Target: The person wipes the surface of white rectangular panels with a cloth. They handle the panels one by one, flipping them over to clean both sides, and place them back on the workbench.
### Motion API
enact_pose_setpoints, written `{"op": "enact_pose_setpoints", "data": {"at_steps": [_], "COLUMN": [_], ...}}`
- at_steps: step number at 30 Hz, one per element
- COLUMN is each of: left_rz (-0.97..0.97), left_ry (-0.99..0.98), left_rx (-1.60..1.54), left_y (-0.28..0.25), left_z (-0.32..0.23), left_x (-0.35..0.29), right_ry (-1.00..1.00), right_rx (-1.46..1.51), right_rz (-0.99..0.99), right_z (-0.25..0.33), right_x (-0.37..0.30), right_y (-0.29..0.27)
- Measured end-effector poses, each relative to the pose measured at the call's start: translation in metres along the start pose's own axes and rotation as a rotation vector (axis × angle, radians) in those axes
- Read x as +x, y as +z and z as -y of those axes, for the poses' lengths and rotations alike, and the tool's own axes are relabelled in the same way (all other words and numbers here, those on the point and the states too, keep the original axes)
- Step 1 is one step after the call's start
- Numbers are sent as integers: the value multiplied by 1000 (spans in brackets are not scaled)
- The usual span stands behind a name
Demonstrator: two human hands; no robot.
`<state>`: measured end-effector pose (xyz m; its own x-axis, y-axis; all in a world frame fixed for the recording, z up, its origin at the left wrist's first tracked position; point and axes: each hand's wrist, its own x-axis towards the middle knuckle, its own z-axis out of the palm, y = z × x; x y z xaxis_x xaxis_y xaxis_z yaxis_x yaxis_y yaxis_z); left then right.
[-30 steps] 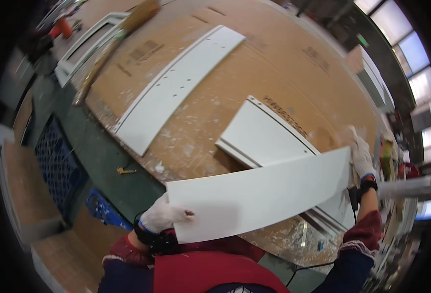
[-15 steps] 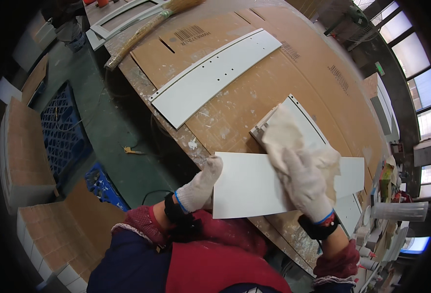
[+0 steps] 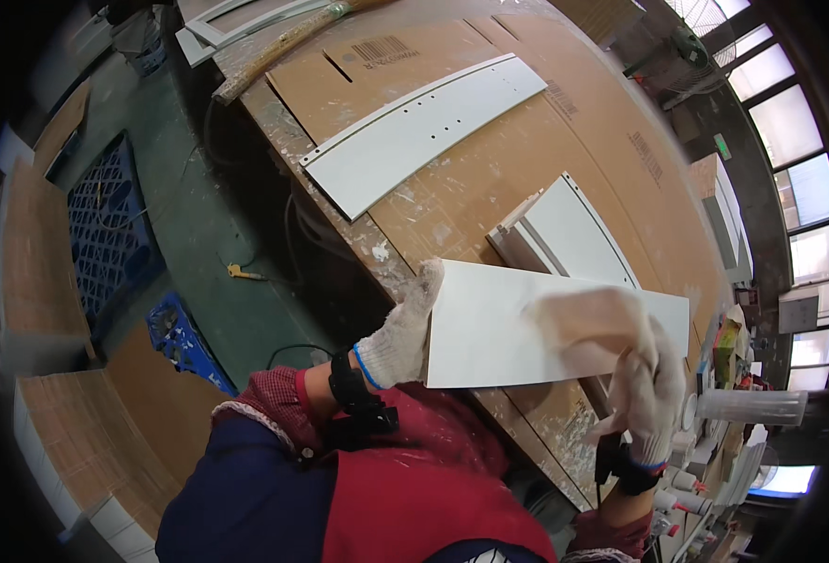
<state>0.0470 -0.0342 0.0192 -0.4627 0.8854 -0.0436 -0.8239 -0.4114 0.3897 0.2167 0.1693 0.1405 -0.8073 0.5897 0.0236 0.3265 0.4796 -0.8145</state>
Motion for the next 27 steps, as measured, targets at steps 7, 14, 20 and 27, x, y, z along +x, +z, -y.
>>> {"op": "enact_pose_setpoints", "data": {"at_steps": [7,14,20,27], "left_rz": [-122,-184,-285,-192], "left_ry": [-29,-82,-142,13], "left_rx": [-26,-111,265,1605], "left_y": [-3,-19,-27,1], "left_z": [4,2,-9,-26], "left_x": [-3,-9,-6,-20], "right_ry": [-620,-572,52,-4], "right_rx": [-978,-323,-466,-987], "right_rz": [-107,894,376,-90], "right_z": [-17,-20,-105,-141], "right_x": [9,-53,-85,-104], "right_y": [61,97,7,-16]}}
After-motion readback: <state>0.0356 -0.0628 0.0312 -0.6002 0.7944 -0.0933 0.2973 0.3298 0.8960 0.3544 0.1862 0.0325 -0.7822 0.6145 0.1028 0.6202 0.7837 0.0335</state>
